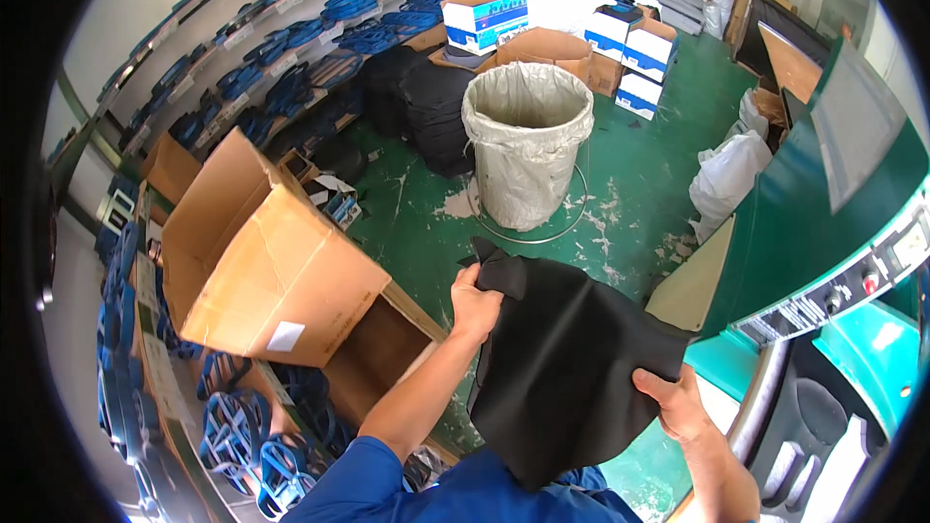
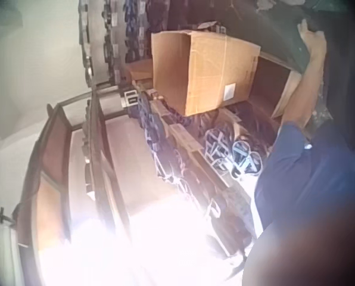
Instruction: Operate an industrial pressing machine to shape material components and use a screwdriver to wire a power plug.
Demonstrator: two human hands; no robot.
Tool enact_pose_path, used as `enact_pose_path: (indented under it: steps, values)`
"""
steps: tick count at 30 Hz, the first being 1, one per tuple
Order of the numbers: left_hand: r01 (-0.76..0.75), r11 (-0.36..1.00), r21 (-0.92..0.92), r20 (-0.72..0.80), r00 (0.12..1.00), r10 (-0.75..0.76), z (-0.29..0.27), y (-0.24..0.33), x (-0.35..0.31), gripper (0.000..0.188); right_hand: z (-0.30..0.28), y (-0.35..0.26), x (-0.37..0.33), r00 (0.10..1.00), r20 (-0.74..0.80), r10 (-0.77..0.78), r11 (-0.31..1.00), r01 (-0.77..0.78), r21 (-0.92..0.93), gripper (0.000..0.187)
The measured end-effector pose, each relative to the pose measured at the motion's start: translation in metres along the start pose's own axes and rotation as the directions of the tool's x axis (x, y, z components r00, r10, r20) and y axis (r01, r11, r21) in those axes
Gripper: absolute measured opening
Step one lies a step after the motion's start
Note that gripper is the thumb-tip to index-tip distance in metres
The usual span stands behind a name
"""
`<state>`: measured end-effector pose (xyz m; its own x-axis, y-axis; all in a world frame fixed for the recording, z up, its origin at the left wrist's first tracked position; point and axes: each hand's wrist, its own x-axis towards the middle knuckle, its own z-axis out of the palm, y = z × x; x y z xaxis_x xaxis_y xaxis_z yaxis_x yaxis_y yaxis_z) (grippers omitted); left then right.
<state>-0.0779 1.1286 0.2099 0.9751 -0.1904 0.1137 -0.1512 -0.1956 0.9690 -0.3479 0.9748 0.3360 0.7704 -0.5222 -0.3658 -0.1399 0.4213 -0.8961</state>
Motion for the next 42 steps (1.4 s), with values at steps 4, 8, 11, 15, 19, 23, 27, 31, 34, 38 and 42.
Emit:
enact_pose_path:
  steps: [4,8,11,15,19,23,27,31,34,38,42]
  values:
    - [0.012,1.0,0.005,-0.072,0.997,-0.012,0.006,-0.019,0.081,0.034,0.025,-0.025,0.088,0.989,0.1,0.113,0.994,-0.112,-0.007,0.044]
    - [0.055,0.998,0.035,-0.187,0.981,-0.047,-0.008,-0.072,0.175,0.027,0.064,-0.037,0.196,0.992,0.107,0.066,0.991,-0.052,-0.126,0.046]
    - [0.087,0.98,-0.177,-0.258,0.957,-0.131,-0.01,-0.077,0.24,0.031,0.107,-0.055,0.271,0.974,0.177,0.142,0.982,-0.116,-0.147,0.043]
    - [0.115,0.975,-0.191,-0.33,0.928,-0.174,-0.03,-0.109,0.356,0.036,0.171,-0.059,0.383,0.959,0.25,0.132,0.985,-0.099,-0.142,0.04]
    - [0.178,0.984,-0.029,-0.364,0.915,-0.176,-0.054,-0.148,0.478,0.042,0.242,-0.057,0.491,0.931,0.28,0.233,0.957,-0.168,-0.238,0.043]
    - [0.171,0.977,0.129,-0.344,0.932,-0.118,-0.059,-0.163,0.598,0.04,0.32,-0.049,0.587,0.968,0.183,0.174,0.979,-0.149,-0.142,0.037]
    - [0.171,0.985,0.023,-0.363,0.92,-0.151,-0.062,-0.178,0.706,0.041,0.379,-0.061,0.675,0.963,0.21,0.166,0.975,-0.128,-0.183,0.035]
    - [0.164,0.979,0.122,-0.326,0.938,-0.116,-0.067,-0.181,0.832,0.046,0.431,-0.082,0.782,0.963,0.244,0.111,0.99,-0.087,-0.108,0.034]
    - [0.089,0.993,0.076,-0.383,0.922,-0.054,-0.065,-0.186,0.916,0.047,0.464,-0.106,0.862,0.934,0.324,0.152,0.988,-0.137,-0.07,0.032]
    - [0.043,0.999,0.003,-0.431,0.901,-0.038,-0.073,-0.196,1.022,0.04,0.52,-0.13,0.957,0.938,0.3,0.173,0.985,-0.173,-0.025,0.033]
    - [0.043,0.998,-0.035,-0.407,0.912,-0.053,-0.073,-0.219,1.111,0.038,0.548,-0.135,1.038,0.95,0.303,0.078,0.987,-0.031,-0.157,0.036]
